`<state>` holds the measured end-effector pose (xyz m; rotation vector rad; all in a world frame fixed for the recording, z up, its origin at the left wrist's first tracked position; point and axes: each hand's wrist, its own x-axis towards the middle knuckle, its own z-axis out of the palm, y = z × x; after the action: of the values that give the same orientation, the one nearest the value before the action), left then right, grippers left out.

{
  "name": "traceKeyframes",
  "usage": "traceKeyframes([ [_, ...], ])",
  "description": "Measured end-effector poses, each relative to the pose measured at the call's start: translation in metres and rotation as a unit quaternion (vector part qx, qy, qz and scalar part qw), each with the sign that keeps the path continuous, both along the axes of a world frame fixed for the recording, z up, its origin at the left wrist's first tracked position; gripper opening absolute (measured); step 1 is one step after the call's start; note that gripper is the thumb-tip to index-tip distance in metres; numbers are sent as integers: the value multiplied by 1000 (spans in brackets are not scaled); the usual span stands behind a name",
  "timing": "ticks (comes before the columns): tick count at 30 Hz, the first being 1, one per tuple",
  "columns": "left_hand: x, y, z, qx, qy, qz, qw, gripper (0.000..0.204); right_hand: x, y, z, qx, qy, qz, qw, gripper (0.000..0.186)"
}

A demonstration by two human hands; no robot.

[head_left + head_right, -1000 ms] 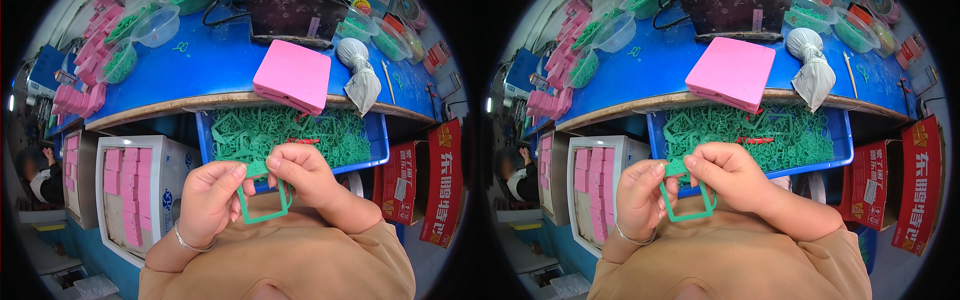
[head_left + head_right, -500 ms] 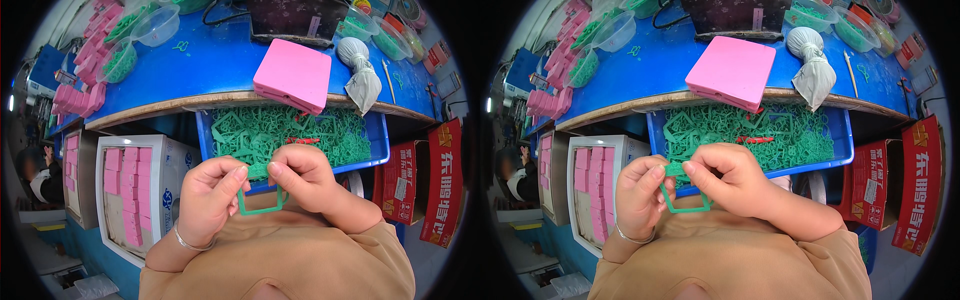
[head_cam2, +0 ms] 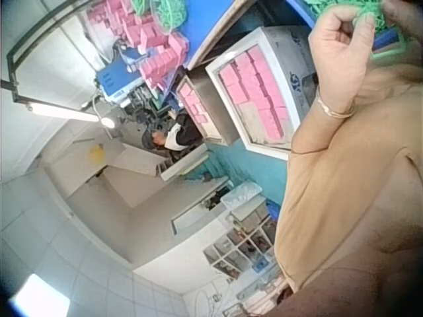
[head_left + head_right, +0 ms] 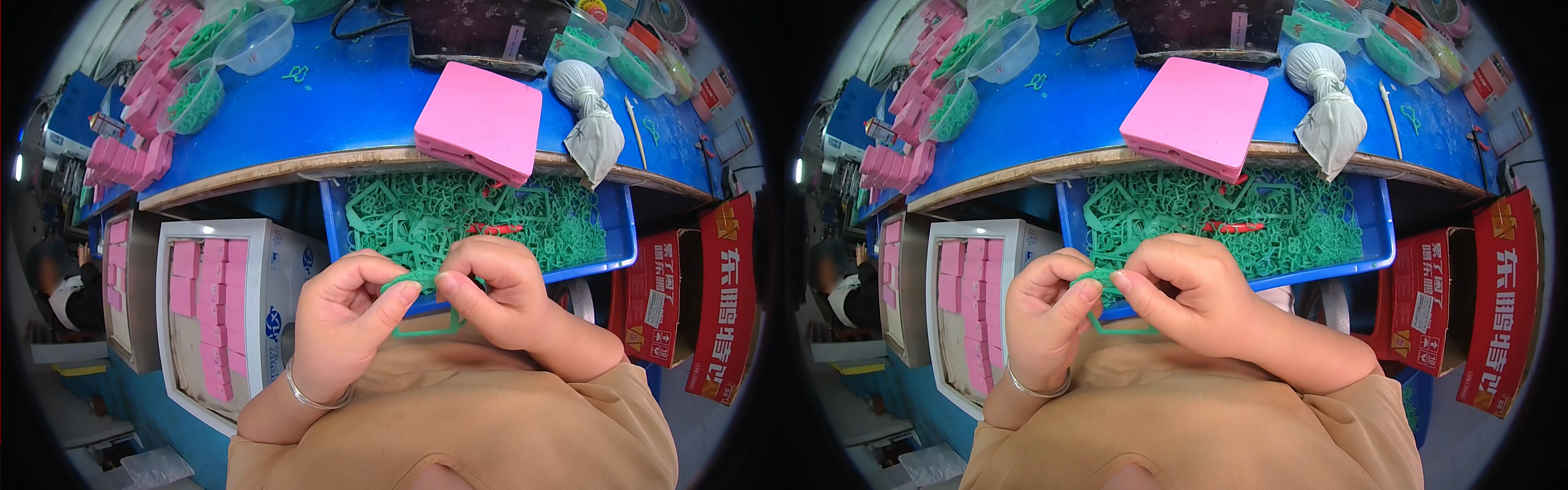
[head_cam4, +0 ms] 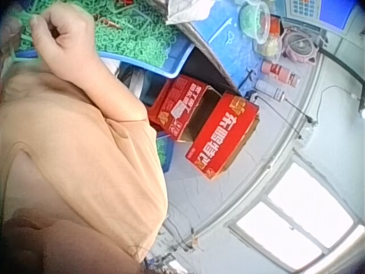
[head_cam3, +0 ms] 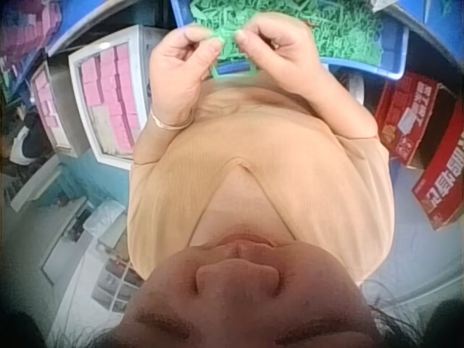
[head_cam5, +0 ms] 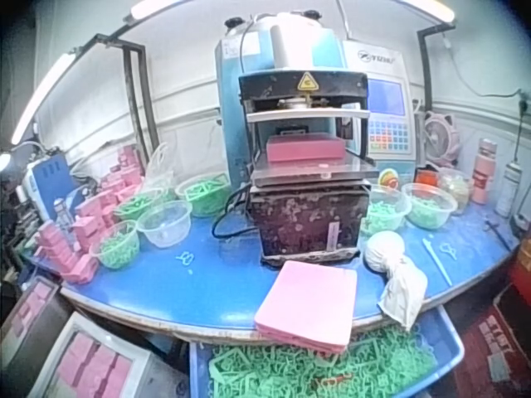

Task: Inspecting and cleaning green plastic frame components using a pink mold and a small press or cleaning tool.

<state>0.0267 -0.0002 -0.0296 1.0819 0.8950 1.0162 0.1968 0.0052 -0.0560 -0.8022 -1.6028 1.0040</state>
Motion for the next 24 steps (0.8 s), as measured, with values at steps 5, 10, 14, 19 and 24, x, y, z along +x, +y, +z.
traceKeyframes([
  [5, 1, 0, -1, 11, 9, 7, 1000, 6, 2, 0, 2, 22, -28, -1, 999, 13],
  [10, -1, 0, -4, 54, 27, 9, 998, 9, 2, 1, 3, 39, -42, -5, 998, 12],
  [14, -2, 0, -4, 81, 43, 11, 996, 9, 2, 1, 3, 48, -44, -8, 998, 12],
  [19, -1, 0, -3, 17, 3, 14, 1000, 8, 2, 2, 2, 56, -39, -26, 997, 11],
  [24, -4, 1, -4, -27, -34, 15, 999, 5, 5, 1, 0, 50, -53, -37, 997, 10],
])
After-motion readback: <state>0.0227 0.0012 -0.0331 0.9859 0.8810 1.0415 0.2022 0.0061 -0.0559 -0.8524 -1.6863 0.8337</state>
